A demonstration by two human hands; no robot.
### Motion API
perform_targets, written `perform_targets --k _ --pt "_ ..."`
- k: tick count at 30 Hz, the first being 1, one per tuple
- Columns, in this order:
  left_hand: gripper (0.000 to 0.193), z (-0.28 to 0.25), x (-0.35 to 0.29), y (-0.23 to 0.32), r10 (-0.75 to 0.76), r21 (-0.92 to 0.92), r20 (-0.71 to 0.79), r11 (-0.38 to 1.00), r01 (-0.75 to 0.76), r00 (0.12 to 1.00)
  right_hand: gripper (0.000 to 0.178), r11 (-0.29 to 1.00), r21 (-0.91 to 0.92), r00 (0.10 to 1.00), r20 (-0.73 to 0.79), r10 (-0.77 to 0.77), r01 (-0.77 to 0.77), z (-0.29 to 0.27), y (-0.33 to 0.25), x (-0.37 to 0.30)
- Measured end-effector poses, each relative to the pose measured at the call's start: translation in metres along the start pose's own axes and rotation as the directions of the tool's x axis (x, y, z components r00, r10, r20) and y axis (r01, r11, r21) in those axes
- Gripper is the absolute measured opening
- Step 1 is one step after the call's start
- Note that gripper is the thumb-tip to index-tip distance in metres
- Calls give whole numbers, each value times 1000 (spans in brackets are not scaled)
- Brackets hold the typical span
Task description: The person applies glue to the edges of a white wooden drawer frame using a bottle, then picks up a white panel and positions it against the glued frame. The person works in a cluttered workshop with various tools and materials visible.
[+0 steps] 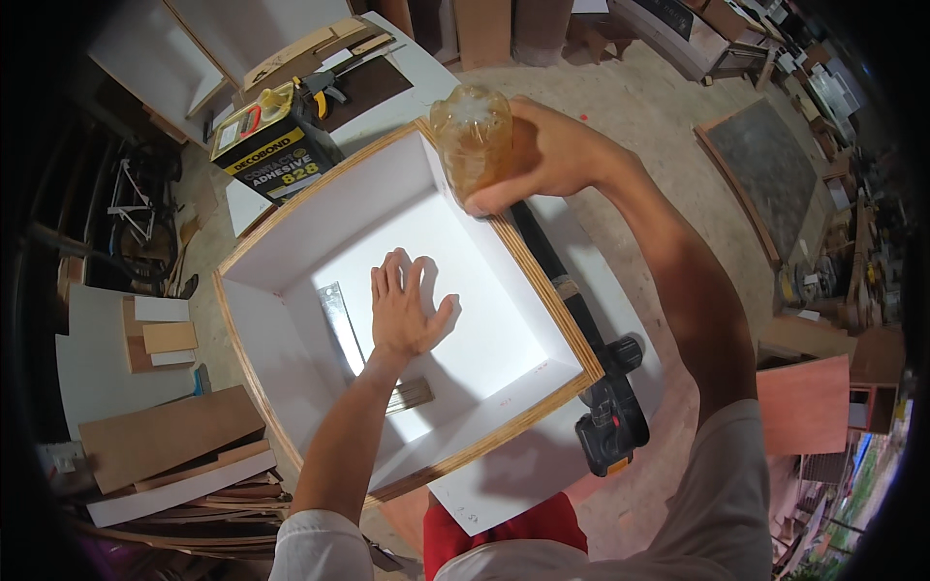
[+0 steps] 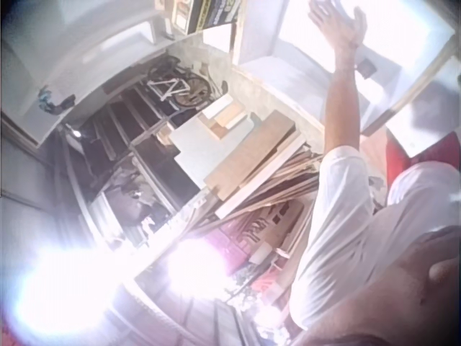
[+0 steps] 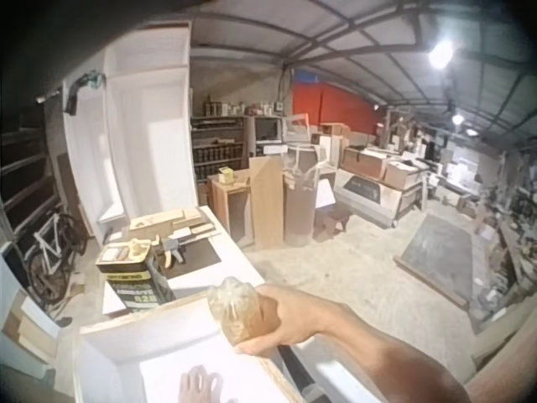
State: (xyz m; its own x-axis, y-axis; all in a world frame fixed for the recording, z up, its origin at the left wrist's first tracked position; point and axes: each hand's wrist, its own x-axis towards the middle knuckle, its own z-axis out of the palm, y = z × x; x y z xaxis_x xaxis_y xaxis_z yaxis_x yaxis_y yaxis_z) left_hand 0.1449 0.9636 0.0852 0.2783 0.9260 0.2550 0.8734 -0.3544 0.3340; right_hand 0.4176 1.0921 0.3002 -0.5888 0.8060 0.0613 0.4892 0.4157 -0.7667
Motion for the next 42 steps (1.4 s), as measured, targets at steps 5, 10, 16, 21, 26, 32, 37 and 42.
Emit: perform_targets --k 5,10,16,21,26,32,37,42 --pt "75 2 0 0 -48 11 65 999 48 997 100 996 70 998 33 60 -62 -4 -9 -21" --pt "70 1 0 1 21 70 17 997 -22 1000 104 988 -45 982 -122 144 -151 9 -13 -44" --pt "73 4 -2 0 -39 21 45 999 38 998 105 990 44 988 -80 135 -132 6 -7 -70" --pt "71 8 -6 -3 -19 56 23 998 17 1000 85 978 -178 991 -94 94 -110 -7 -26 -77" --pt "71 9 -2 2 19 25 2 1000 -19 1000 80 999 25 992 -122 -44 47 -2 -22 -88" --pt "69 10 -3 0 58 38 -9 998 -58 998 71 987 -131 976 -182 -121 98 4 -14 -98" --pt "70 12 -3 -1 96 49 -12 994 -96 995 67 971 -106 932 -277 -236 214 23 -11 -117" --pt "72 17 -6 -11 125 27 -37 992 -124 992 76 996 -38 975 -205 -81 75 27 -23 -153"
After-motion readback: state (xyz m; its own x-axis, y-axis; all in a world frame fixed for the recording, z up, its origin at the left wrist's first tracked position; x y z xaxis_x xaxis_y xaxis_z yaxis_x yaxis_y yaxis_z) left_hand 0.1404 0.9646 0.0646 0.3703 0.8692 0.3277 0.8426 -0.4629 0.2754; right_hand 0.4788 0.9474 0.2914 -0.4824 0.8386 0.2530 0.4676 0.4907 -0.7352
